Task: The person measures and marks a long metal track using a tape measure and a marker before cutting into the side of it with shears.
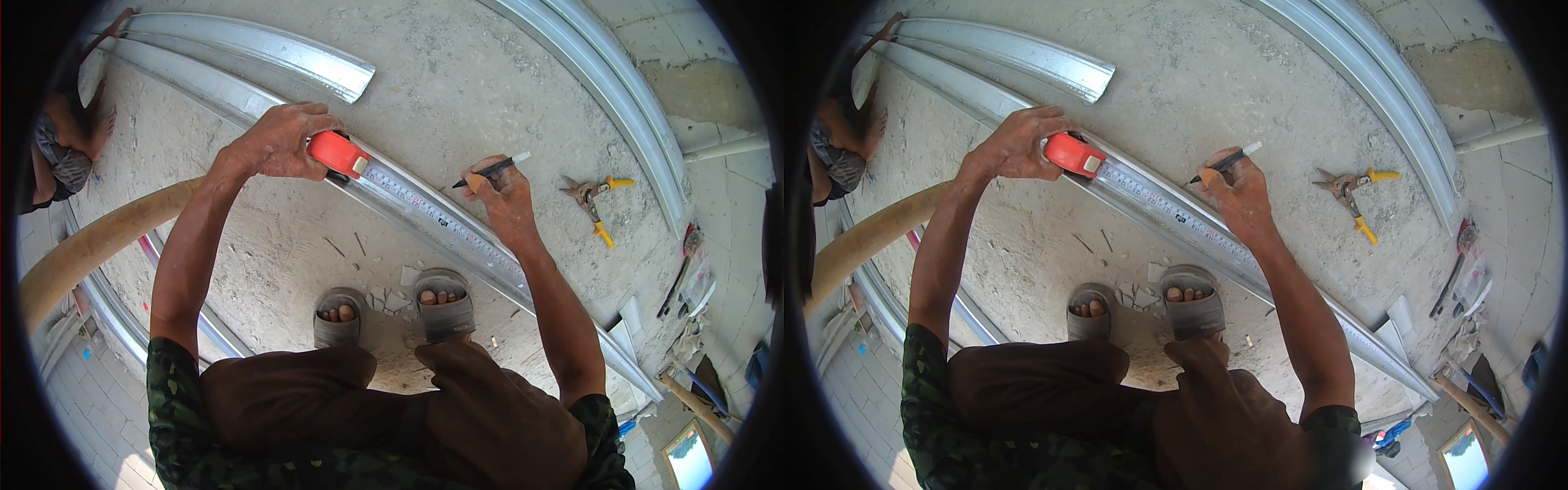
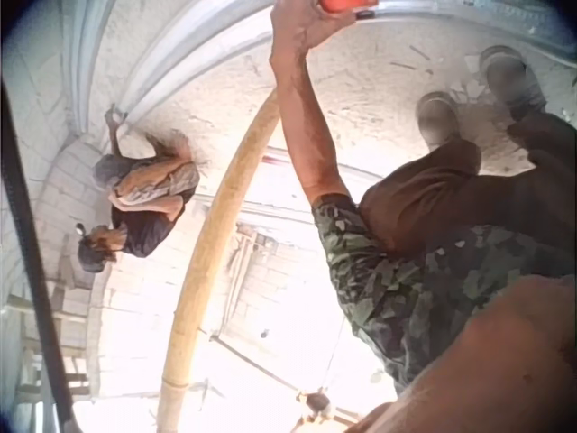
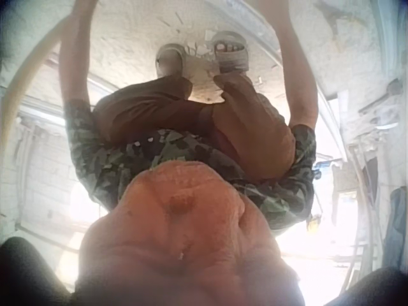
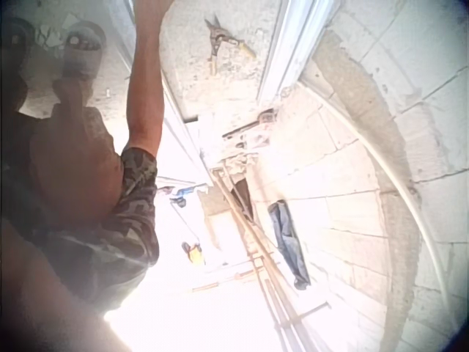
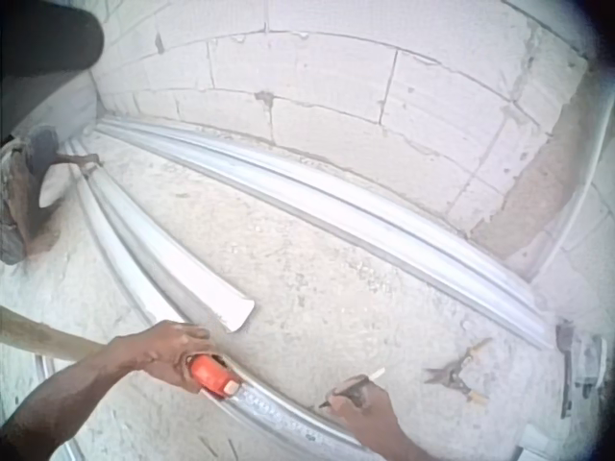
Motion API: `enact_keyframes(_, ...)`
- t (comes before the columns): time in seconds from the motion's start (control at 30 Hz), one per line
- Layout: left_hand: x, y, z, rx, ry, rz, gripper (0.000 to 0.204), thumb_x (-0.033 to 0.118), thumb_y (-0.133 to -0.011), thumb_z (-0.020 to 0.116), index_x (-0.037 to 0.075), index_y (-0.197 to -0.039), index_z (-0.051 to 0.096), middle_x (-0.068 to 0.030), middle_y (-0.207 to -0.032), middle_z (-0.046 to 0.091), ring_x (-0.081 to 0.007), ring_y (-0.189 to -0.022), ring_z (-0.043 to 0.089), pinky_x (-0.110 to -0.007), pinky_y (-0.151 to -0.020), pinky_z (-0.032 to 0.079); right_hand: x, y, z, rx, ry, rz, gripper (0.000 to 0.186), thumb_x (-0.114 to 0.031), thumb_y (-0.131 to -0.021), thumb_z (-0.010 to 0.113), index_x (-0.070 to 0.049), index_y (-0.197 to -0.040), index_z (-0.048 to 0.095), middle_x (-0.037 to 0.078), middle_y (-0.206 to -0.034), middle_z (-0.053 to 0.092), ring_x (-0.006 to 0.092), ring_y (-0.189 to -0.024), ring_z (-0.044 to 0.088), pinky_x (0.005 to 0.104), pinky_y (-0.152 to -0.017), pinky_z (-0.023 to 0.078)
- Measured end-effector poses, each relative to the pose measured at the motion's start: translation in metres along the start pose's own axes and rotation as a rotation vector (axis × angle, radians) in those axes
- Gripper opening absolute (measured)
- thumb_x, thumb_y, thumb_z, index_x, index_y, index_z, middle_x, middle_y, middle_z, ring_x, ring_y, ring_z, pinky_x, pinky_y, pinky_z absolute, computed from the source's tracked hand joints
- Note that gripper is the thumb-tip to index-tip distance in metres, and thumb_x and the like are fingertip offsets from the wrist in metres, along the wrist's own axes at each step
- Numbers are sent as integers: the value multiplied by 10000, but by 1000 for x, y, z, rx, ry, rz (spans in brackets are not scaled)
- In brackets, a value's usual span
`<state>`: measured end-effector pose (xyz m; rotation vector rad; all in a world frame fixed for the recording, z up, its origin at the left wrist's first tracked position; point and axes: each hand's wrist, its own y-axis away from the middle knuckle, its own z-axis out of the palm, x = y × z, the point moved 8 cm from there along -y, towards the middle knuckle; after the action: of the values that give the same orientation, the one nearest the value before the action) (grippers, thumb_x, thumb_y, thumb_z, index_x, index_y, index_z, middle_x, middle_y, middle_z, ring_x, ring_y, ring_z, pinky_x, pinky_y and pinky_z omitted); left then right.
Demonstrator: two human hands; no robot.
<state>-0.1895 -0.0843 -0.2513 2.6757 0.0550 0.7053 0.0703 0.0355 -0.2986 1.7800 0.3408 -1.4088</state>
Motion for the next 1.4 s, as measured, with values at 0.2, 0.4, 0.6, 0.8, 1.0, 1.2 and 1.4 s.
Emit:
enact_keyframes(0.2, 4, 23, -6, 73, -24, 33, 589, 181, -528, 769, 73, -1094, 649, -87, -905, 623, -282, -873, 629, -427, -813, 541, -7, 16, 21, -43, -120, 46, 112, -68, -894, 635, 6, -957, 581, 93, -871, 614, 153, -784, 640, 292, -721, 545)
enact_keyframes(0.4, 1, 37, 12, -29, -19, -27, 551, 186, -535, 739, 67, -1066, 653, -76, -884, 618, -244, -851, 626, -385, -755, 547, -1, 23, 33, -86, -107, 58, 102, -73, -902, 630, 0, -968, 601, 112, -928, 641, 161, -776, 655, 296, -727, 552)
enact_keyframes(0.6, -4, 48, 23, -80, -5, -78, 545, 197, -537, 728, 73, -1063, 657, -80, -902, 619, -249, -874, 626, -391, -756, 537, 3, 26, 47, -131, -91, 79, 118, -52, -893, 636, 18, -971, 582, 105, -890, 623, 159, -801, 650, 282, -729, 543)
enact_keyframes(0.8, -6, 52, 32, -26, -1, -5, 572, 204, -531, 737, 83, -1084, 656, -80, -910, 619, -257, -871, 628, -392, -757, 534, 11, 29, 60, -166, -102, 87, 115, -51, -896, 624, 24, -972, 581, 102, -894, 622, 153, -790, 643, 271, -728, 543)
enact_keyframes(1.0, -9, 53, 36, -86, 37, -44, 584, 193, -528, 743, 68, -1091, 655, -97, -932, 627, -282, -884, 633, -406, -770, 535, 14, 30, 66, -188, -73, 101, 131, -55, -894, 621, 27, -988, 584, 96, -882, 615, 144, -787, 635, 269, -714, 541)
enact_keyframes(1.2, -11, 54, 42, -65, 20, -2, 619, 197, -526, 755, 63, -1120, 645, -122, -967, 638, -307, -931, 637, -417, -803, 536, 17, 32, 68, -202, -54, 108, 119, -48, -896, 610, 27, -985, 584, 96, -899, 610, 138, -799, 624, 269, -716, 545)
enact_keyframes(1.4, -13, 52, 43, -129, 21, -65, 628, 196, -526, 752, 57, -1129, 641, -134, -1009, 632, -305, -978, 626, -416, -833, 527, 17, 33, 68, -201, -77, 118, 101, -27, -890, 602, 31, -968, 575, 87, -912, 593, 119, -833, 601, 267, -734, 561)
